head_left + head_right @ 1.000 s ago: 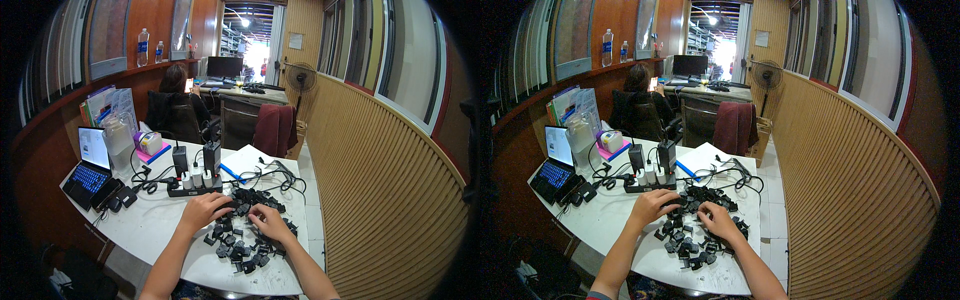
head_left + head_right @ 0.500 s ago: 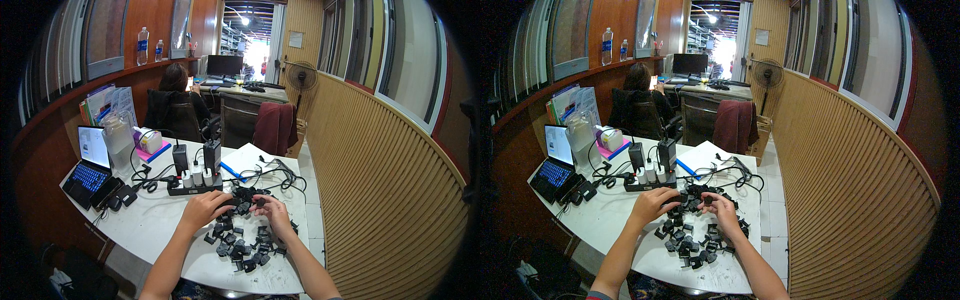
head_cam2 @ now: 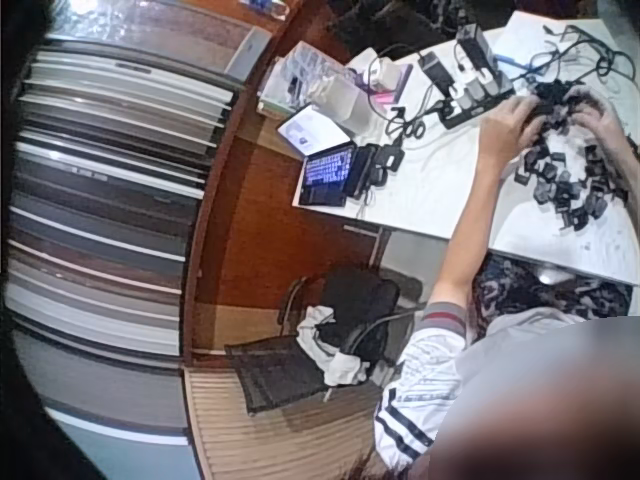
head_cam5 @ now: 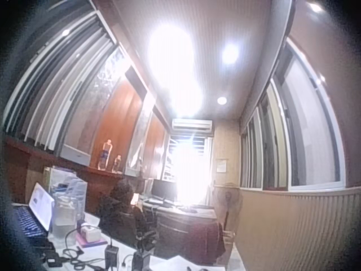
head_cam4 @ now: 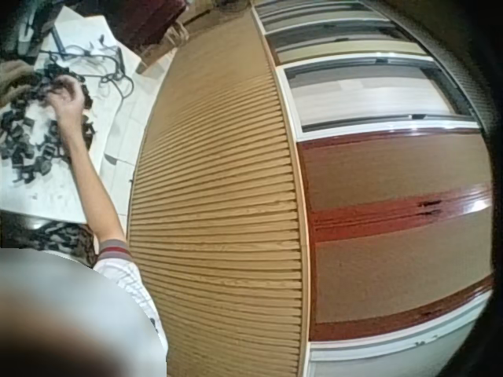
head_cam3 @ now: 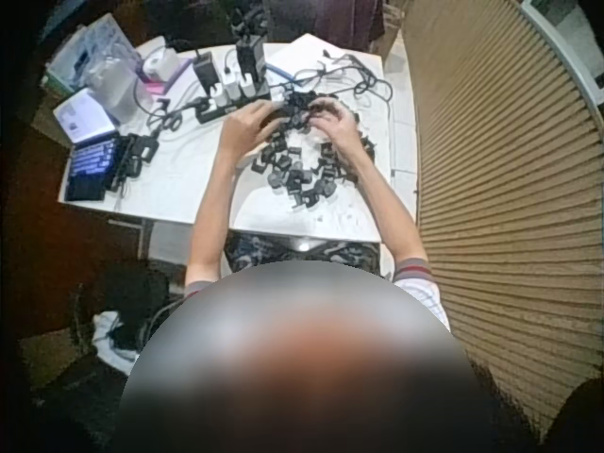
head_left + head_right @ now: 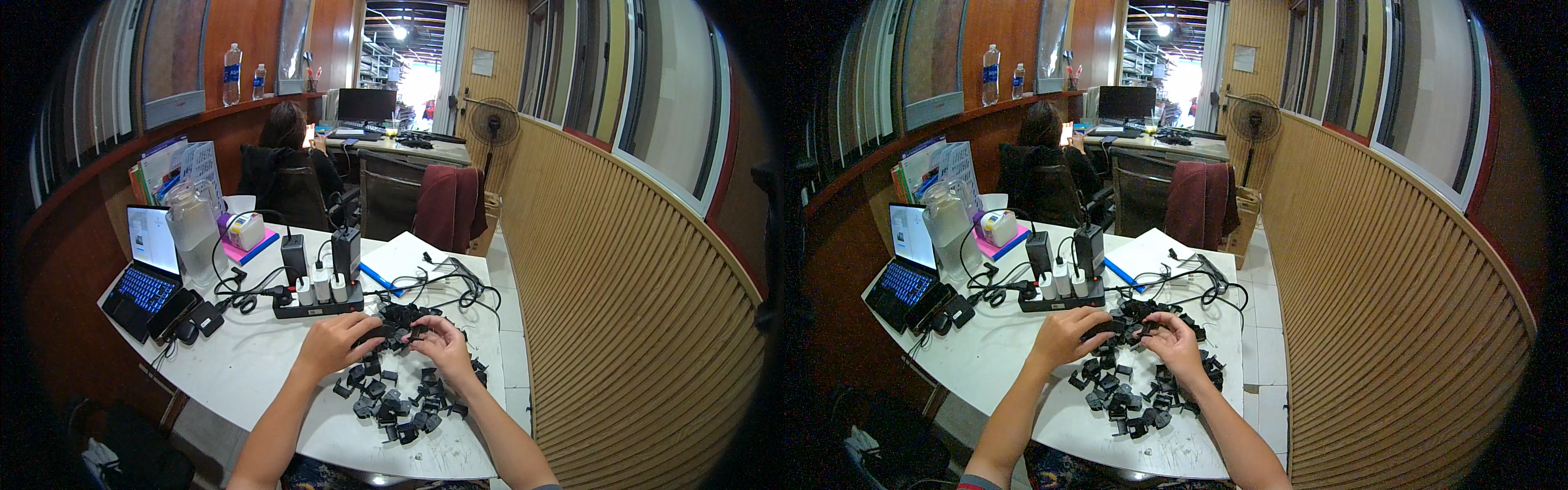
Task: The person sits at a desk and repeatedly picks up small black plastic electronic components from a pile, snaps them together by hand, and places the assembled units back on the table. The person handles the components one at a time throughout the clip.
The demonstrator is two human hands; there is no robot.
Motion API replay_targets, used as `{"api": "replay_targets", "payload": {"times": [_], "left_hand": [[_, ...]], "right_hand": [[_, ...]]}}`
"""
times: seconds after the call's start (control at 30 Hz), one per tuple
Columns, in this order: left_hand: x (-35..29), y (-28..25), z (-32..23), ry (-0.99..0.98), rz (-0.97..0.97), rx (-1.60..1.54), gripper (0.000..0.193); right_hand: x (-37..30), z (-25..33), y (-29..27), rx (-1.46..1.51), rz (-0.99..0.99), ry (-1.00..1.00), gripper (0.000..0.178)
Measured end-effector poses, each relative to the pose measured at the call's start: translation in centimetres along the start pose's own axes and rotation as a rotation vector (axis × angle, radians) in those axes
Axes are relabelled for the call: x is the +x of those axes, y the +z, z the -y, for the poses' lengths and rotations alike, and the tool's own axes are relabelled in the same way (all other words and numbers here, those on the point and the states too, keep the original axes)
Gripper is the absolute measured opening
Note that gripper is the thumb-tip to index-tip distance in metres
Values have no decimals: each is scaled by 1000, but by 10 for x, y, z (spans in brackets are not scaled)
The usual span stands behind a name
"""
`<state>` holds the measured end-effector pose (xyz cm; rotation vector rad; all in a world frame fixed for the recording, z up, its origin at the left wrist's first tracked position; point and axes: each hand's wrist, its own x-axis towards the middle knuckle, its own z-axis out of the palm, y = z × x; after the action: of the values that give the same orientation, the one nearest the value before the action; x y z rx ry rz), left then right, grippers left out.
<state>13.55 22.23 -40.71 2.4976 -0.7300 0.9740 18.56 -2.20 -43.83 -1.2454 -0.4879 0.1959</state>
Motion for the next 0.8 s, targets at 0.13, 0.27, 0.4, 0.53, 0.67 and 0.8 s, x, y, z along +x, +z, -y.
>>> {"api": "replay_targets", "payload": {"times": [0.13, 0.27, 0.4, 0.53, 0.67, 0.8], "left_hand": [[0, 2, -1, 56, -26, -2, 29], [-2, 4, 0, 64, -36, 22, 29], [-1, 5, 0, 71, -31, 3, 30], [0, 4, -2, 90, -42, 3, 31], [0, 3, -5, 79, -47, -37, 31], [2, 8, -10, 105, -147, -85, 31]], "right_hand": [[-2, 3, 3, 5, 41, 29, 42], [-2, 7, 8, -39, 32, 12, 47], [-3, 6, 8, -80, 11, 48, 46], [-1, -1, 5, -37, 70, 85, 46], [-2, -8, 7, 150, 109, 146, 44], [-4, -8, 11, 196, 89, 122, 43]]}}
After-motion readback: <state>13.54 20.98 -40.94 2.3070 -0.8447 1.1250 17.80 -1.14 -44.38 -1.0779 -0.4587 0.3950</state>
